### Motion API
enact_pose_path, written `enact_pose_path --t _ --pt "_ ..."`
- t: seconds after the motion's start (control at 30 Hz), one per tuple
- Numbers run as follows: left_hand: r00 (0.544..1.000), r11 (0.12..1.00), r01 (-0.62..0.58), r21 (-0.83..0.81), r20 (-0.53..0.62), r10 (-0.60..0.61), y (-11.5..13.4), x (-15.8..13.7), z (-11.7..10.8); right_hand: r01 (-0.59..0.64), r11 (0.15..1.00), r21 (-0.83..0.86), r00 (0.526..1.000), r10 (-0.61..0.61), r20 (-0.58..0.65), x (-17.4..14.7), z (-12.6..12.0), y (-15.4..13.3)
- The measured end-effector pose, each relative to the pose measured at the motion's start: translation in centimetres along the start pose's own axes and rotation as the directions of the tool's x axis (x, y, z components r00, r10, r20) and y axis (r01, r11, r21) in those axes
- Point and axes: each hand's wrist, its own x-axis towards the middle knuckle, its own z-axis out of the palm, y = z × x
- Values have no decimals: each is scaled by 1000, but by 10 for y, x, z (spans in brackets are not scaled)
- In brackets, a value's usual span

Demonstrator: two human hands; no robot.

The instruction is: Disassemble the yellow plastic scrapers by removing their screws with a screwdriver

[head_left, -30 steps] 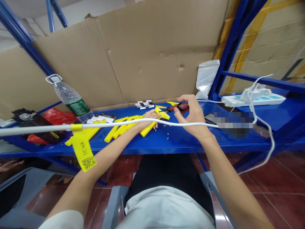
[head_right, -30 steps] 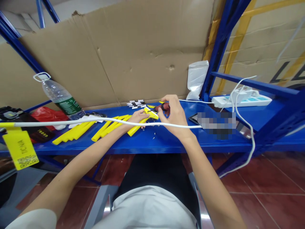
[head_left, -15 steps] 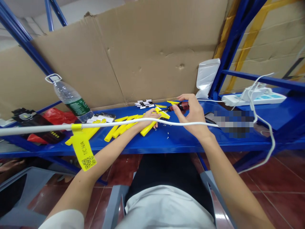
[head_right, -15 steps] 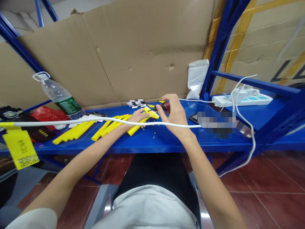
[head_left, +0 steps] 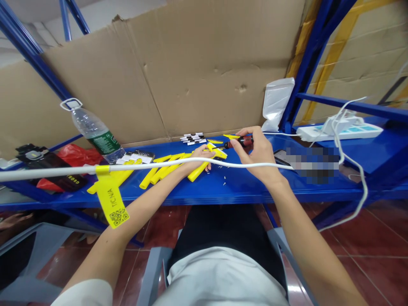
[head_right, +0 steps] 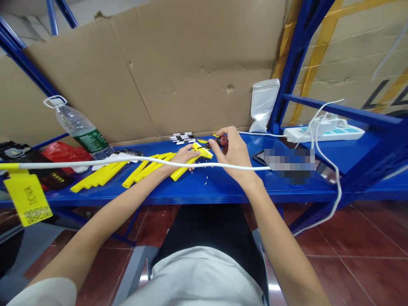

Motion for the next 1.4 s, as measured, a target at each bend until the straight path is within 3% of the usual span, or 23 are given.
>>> enact_pose_path --t 0.63,0.8,0.93,1.1,1.4 --pt "1000 1000 27 -3 -7 -27 8 -3 1 30 1000 -5 999 -30 31 3 -2 0" --pt "999 998 53 16 -8 -53 12 -5 1 -20 1000 -6 1000 21 12 2 -1 -2" --pt "999 998 30 -50 -39 -32 13 -4 2 -5 1000 27 1000 5 16 0 1 1" --pt "999 988 14 -156 -45 -22 13 3 2 35 999 11 999 -35 -20 1 2 1" --pt "995 989 96 -116 49 -91 20 33 9 92 993 -71 990 -99 -97 5 -4 12"
